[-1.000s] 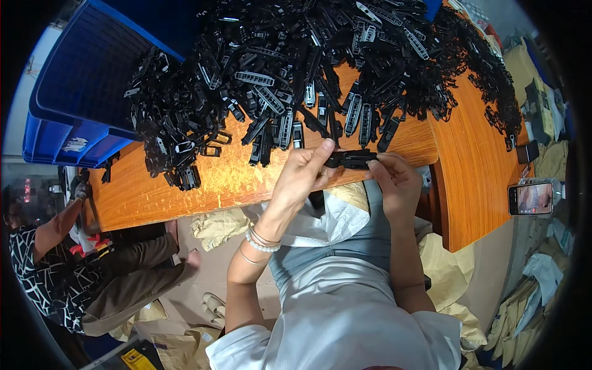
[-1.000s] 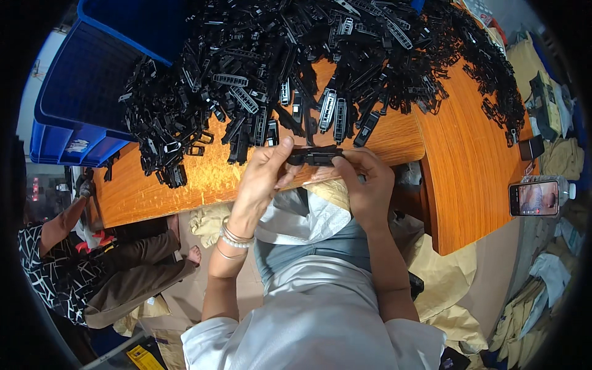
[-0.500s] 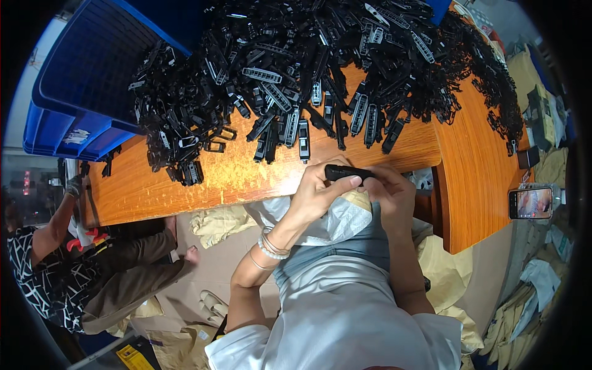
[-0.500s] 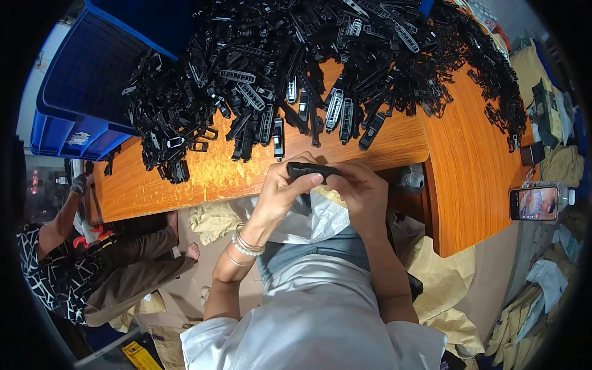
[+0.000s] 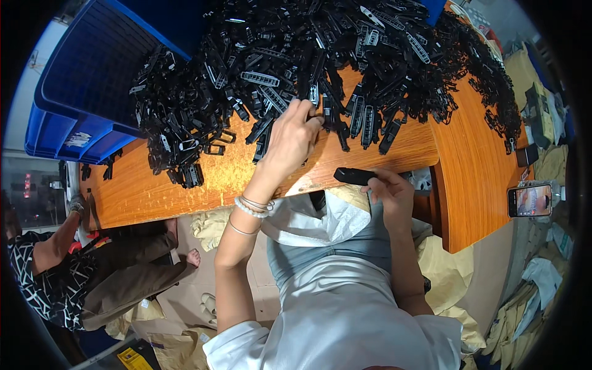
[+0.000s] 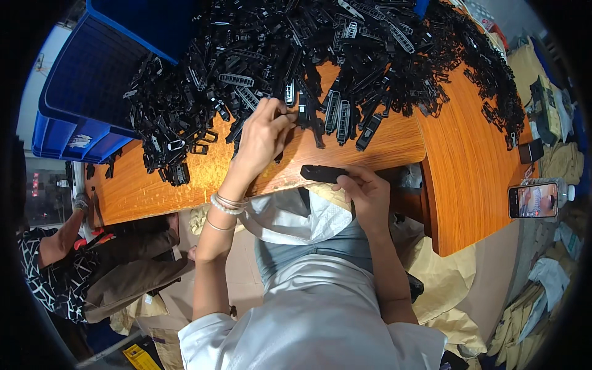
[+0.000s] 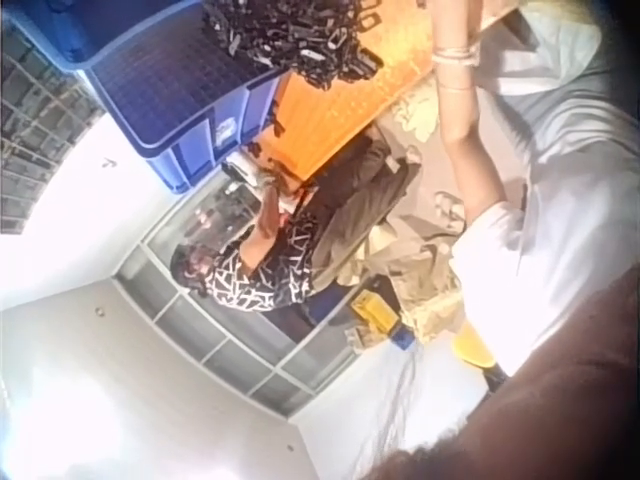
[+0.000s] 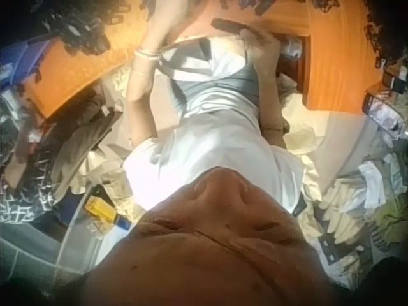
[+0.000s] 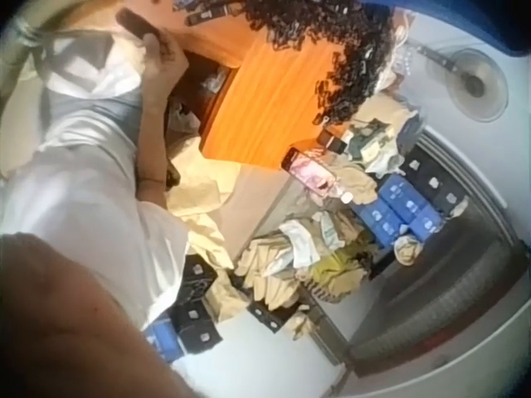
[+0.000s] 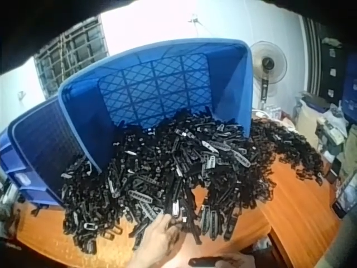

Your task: The recorder is sorting and inspecting small black plastic components on a wooden workbench in a manufacturing setting.

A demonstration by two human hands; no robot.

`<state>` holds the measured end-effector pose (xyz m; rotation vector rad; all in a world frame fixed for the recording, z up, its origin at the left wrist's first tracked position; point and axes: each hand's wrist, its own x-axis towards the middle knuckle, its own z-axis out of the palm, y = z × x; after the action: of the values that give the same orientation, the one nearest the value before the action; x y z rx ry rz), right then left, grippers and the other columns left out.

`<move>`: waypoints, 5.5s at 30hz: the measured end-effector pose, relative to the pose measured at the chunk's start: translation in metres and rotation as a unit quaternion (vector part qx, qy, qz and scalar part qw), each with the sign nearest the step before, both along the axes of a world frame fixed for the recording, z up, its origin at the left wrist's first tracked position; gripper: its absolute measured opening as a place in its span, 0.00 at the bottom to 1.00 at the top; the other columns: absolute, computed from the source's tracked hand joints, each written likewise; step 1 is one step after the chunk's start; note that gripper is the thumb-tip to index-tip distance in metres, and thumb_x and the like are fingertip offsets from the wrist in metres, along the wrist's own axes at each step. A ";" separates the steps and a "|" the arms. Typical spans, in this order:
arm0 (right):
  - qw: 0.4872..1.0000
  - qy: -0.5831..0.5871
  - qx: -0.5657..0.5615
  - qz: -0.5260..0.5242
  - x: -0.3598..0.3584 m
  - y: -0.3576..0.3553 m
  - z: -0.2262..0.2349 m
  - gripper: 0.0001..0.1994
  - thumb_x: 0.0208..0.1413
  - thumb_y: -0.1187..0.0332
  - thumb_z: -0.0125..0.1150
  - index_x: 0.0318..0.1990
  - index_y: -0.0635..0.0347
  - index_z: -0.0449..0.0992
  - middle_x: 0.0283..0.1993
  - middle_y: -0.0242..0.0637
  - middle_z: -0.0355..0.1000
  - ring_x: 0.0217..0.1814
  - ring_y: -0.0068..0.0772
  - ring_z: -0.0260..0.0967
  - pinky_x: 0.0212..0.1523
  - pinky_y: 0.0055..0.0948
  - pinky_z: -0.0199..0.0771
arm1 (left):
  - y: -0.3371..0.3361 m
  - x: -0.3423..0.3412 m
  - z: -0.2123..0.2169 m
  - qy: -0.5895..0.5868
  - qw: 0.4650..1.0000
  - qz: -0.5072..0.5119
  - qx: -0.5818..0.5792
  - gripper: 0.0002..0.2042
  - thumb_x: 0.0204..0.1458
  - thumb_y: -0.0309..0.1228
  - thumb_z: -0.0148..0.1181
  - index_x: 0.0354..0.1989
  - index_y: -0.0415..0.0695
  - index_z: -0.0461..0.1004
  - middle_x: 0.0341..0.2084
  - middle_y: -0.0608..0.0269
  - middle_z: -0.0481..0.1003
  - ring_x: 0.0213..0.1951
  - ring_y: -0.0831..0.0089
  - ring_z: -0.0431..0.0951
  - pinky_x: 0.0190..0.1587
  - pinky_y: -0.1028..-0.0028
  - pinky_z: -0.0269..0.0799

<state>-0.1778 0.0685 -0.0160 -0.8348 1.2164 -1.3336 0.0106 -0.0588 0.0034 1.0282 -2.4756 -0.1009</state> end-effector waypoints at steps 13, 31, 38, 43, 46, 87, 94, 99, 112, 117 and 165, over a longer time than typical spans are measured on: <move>0.929 0.290 -0.229 0.023 0.003 -0.009 0.017 0.12 0.40 0.82 0.61 0.37 0.68 0.72 0.33 0.37 0.69 0.30 0.21 0.65 0.30 0.17 0.65 | 0.055 -0.004 0.026 0.266 0.789 0.015 0.553 0.13 0.47 0.26 0.55 0.41 0.34 0.71 0.22 0.53 0.74 0.21 0.73 0.73 0.25 0.74 0.66; 0.931 0.298 -0.178 0.115 0.013 -0.011 0.027 0.15 0.40 0.86 0.47 0.38 0.68 0.70 0.34 0.38 0.65 0.32 0.26 0.68 0.33 0.20 0.67 | 0.089 0.010 0.028 0.255 0.875 -0.041 0.410 0.15 0.46 0.21 0.55 0.43 0.31 0.69 0.23 0.55 0.75 0.23 0.75 0.77 0.27 0.79 0.73; 0.955 0.203 -0.091 0.195 0.022 -0.002 0.010 0.08 0.46 0.82 0.53 0.36 0.68 0.73 0.30 0.35 0.66 0.26 0.24 0.67 0.29 0.18 0.67 | 0.054 0.070 0.007 0.211 0.943 0.240 0.089 0.06 0.45 0.24 0.55 0.31 0.37 0.74 0.25 0.54 0.74 0.29 0.67 0.74 0.32 0.73 0.69; 0.922 0.296 -0.187 0.164 0.014 -0.005 0.002 0.05 0.45 0.79 0.55 0.32 0.66 0.72 0.30 0.38 0.67 0.30 0.29 0.66 0.30 0.25 0.64 | 0.028 0.130 -0.009 -0.032 0.938 0.344 0.023 0.11 0.39 0.20 0.54 0.35 0.36 0.72 0.33 0.46 0.70 0.33 0.53 0.72 0.34 0.65 0.69; 0.882 0.415 -0.214 -0.065 -0.021 -0.027 -0.009 0.02 0.48 0.76 0.55 0.28 0.66 0.71 0.28 0.36 0.67 0.27 0.28 0.64 0.28 0.24 0.63 | 0.022 0.128 -0.010 -0.023 0.946 0.322 0.017 0.07 0.43 0.19 0.53 0.31 0.37 0.74 0.31 0.50 0.69 0.30 0.56 0.73 0.33 0.67 0.68; 0.913 0.286 -0.283 0.067 -0.009 -0.016 0.026 0.11 0.36 0.81 0.59 0.32 0.63 0.77 0.48 0.42 0.67 0.52 0.42 0.63 0.49 0.33 0.64 | 0.077 -0.025 0.019 0.399 0.781 -0.026 0.481 0.15 0.39 0.15 0.61 0.39 0.33 0.70 0.32 0.59 0.75 0.34 0.81 0.74 0.35 0.83 0.70; 0.872 0.363 -0.322 0.066 -0.015 -0.021 0.034 0.11 0.35 0.83 0.58 0.31 0.63 0.77 0.47 0.42 0.67 0.49 0.40 0.64 0.46 0.30 0.65 | 0.073 -0.028 0.026 0.378 0.810 -0.021 0.448 0.14 0.39 0.17 0.63 0.37 0.35 0.72 0.29 0.63 0.75 0.30 0.84 0.72 0.29 0.85 0.67; 0.925 0.292 -0.243 0.023 -0.013 -0.011 0.029 0.09 0.36 0.82 0.58 0.30 0.64 0.76 0.45 0.41 0.67 0.48 0.40 0.64 0.45 0.30 0.65 | 0.072 -0.036 0.035 0.323 0.852 -0.019 0.411 0.13 0.39 0.21 0.63 0.36 0.36 0.72 0.29 0.60 0.75 0.29 0.76 0.75 0.30 0.81 0.68; 0.922 0.243 -0.288 0.087 -0.011 -0.015 0.029 0.09 0.39 0.83 0.55 0.32 0.66 0.74 0.46 0.43 0.67 0.49 0.40 0.64 0.46 0.31 0.65 | 0.072 -0.032 0.032 0.477 0.660 -0.053 0.578 0.09 0.46 0.22 0.57 0.36 0.33 0.71 0.27 0.56 0.76 0.28 0.74 0.77 0.33 0.78 0.72; 0.951 0.161 -0.249 -0.087 -0.019 -0.011 0.013 0.09 0.44 0.81 0.55 0.35 0.70 0.73 0.41 0.40 0.69 0.38 0.26 0.66 0.38 0.20 0.65 | 0.015 -0.054 0.028 0.385 0.856 0.008 0.345 0.07 0.49 0.25 0.54 0.32 0.31 0.72 0.23 0.53 0.74 0.23 0.72 0.75 0.27 0.76 0.71; 0.996 -0.026 -0.064 -0.058 0.019 -0.015 0.018 0.07 0.46 0.81 0.54 0.35 0.71 0.72 0.26 0.37 0.69 0.25 0.21 0.67 0.24 0.16 0.62 | 0.078 -0.029 0.004 0.487 0.680 0.010 0.548 0.03 0.48 0.23 0.56 0.25 0.37 0.72 0.19 0.72 0.69 0.23 0.87 0.65 0.25 0.85 0.58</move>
<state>-0.1593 0.0539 0.0024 -0.8257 1.1628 -1.5308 -0.0185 0.0197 0.0071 0.9410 -1.2113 -1.7732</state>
